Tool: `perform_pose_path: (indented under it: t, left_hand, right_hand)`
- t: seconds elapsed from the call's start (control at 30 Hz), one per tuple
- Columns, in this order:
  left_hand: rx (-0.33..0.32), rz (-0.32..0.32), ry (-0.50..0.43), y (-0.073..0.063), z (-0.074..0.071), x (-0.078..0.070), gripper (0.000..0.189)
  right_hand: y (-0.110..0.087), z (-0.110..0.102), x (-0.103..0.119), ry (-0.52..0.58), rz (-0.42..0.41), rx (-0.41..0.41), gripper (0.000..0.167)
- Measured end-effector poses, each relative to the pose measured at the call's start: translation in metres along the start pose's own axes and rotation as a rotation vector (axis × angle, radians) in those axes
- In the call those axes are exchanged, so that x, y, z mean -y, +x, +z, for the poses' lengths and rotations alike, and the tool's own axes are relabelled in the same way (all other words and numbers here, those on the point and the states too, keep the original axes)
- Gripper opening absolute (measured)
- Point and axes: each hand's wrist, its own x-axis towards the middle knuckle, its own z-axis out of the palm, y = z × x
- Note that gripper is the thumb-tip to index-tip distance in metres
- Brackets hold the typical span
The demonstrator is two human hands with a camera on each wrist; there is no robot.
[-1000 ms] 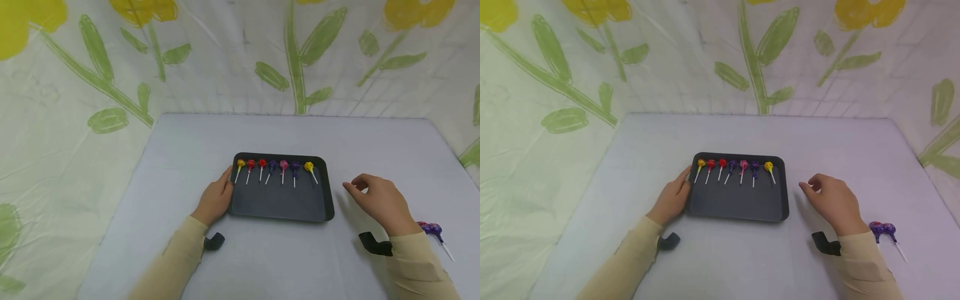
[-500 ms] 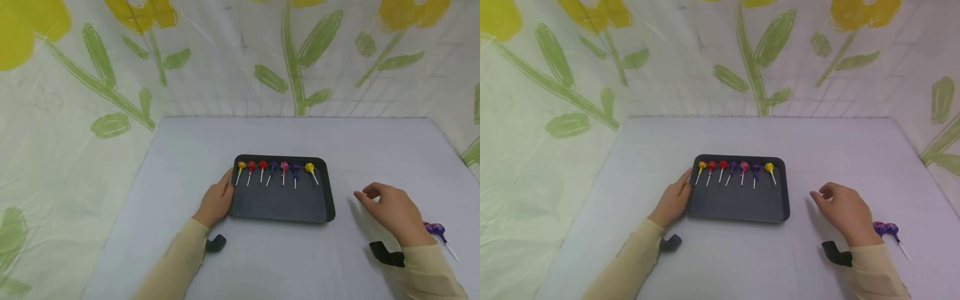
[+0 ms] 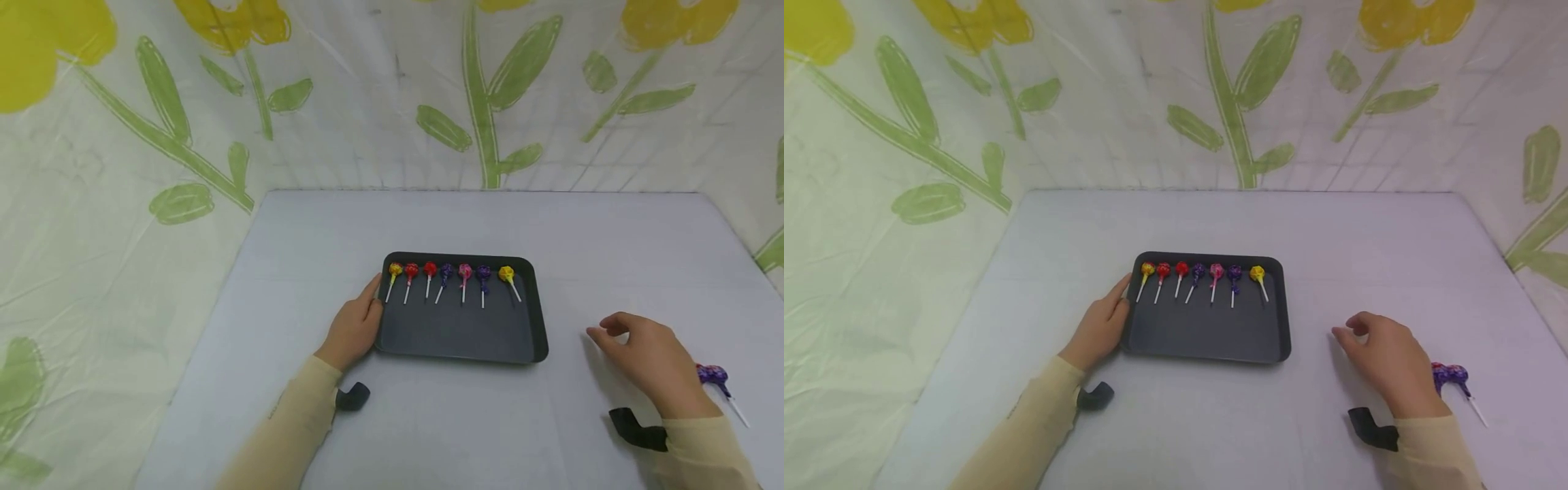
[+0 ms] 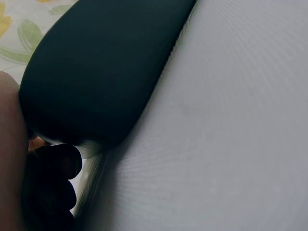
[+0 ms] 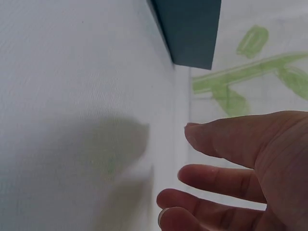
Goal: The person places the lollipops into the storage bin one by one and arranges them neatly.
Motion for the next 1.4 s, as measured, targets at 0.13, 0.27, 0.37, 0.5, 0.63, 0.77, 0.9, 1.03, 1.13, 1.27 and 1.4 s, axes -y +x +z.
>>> perform_pose_path:
  t: [0.13,0.27,0.37,0.5,0.63,0.77,0.9,1.03,1.13,1.27,1.4]
  left_hand:
    - [0.007,-0.011,-0.003,0.0,0.0,-0.001,0.057]
    - [0.01,-0.017,-0.002,0.0,0.0,-0.002,0.057]
    - [0.01,-0.018,-0.003,0.0,-0.001,-0.002,0.057]
    - [0.008,-0.02,-0.009,-0.001,-0.002,-0.002,0.057]
    - [0.007,-0.02,-0.01,-0.001,-0.001,-0.001,0.057]
    - [0.013,-0.021,-0.016,0.0,-0.001,-0.001,0.057]
    - [0.016,-0.021,-0.014,0.0,-0.002,-0.001,0.057]
    - [0.016,-0.027,-0.017,0.0,-0.002,-0.001,0.057]
    - [0.014,-0.029,-0.022,0.0,-0.002,-0.001,0.057]
    - [0.012,-0.021,-0.017,0.0,-0.001,0.001,0.057]
    - [0.009,-0.009,-0.01,0.001,0.0,0.001,0.058]
  right_hand:
    - [-0.003,0.0,-0.007,-0.007,0.022,-0.019,0.045]
    - [-0.007,-0.003,-0.015,-0.023,0.055,-0.015,0.048]
    - [-0.01,-0.004,-0.021,-0.031,0.068,-0.017,0.048]
    - [-0.011,-0.005,-0.028,-0.036,0.1,-0.026,0.048]
    - [-0.015,-0.008,-0.033,-0.043,0.138,-0.021,0.05]
    - [-0.021,-0.009,-0.039,-0.046,0.152,-0.029,0.049]
    - [-0.026,-0.01,-0.042,-0.055,0.174,-0.048,0.047]
    - [-0.028,-0.008,-0.046,-0.07,0.198,-0.061,0.046]
    - [-0.029,-0.007,-0.05,-0.079,0.217,-0.066,0.046]
    - [-0.032,-0.005,-0.054,-0.078,0.243,-0.066,0.049]
    - [-0.038,-0.003,-0.058,-0.074,0.253,-0.084,0.052]
